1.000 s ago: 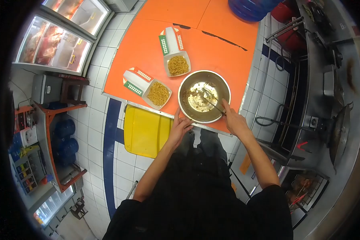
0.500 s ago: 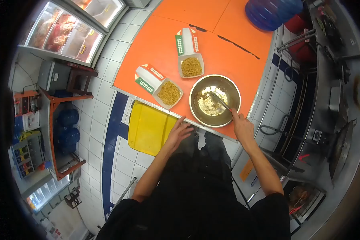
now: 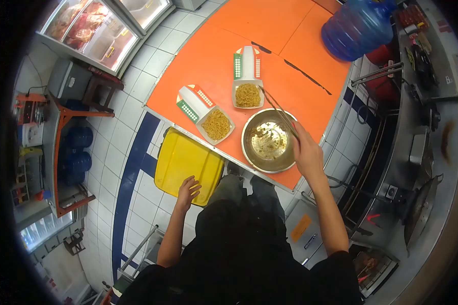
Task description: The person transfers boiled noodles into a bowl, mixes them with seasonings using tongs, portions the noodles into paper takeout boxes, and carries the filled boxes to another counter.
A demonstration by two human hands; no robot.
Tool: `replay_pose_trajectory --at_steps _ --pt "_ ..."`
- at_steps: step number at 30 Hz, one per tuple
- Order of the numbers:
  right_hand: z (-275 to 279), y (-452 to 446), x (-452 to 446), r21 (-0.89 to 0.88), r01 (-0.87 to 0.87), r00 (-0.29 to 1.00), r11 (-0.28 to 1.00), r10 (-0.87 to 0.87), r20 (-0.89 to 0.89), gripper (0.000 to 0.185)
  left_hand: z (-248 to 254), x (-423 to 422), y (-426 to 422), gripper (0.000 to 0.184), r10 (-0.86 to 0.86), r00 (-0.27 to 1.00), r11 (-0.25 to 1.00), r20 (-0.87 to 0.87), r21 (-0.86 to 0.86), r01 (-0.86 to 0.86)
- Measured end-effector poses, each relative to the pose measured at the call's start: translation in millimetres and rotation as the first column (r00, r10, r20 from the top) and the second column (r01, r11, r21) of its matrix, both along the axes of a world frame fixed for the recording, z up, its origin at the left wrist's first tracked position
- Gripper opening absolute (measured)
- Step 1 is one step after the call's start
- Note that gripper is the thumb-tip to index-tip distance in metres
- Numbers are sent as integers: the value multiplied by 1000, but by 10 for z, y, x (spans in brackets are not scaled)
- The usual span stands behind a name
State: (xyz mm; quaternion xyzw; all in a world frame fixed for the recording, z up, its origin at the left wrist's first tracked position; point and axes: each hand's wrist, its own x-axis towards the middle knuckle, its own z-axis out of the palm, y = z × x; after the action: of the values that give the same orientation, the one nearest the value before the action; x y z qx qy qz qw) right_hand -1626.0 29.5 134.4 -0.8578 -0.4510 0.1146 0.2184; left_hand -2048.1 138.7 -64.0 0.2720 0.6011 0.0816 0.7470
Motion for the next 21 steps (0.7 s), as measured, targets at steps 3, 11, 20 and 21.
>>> replay_pose_trajectory --at_steps 3,11,20,21 --pt "-315 500 46 -106 -60 998 993 61 12 42 -12 -20 -4 53 -8 1000 999 6 31 8" --pt "-492 871 115 -352 -188 970 917 230 83 27 95 88 35 49 77 994 996 81 37 -80" --pt "-98 747 120 -311 -166 985 936 171 -11 23 112 847 436 59 -36 977 914 209 402 -52" --pt "-129 744 132 -348 -174 983 921 184 -5 23 105 991 518 67 -105 980 834 167 552 -4"
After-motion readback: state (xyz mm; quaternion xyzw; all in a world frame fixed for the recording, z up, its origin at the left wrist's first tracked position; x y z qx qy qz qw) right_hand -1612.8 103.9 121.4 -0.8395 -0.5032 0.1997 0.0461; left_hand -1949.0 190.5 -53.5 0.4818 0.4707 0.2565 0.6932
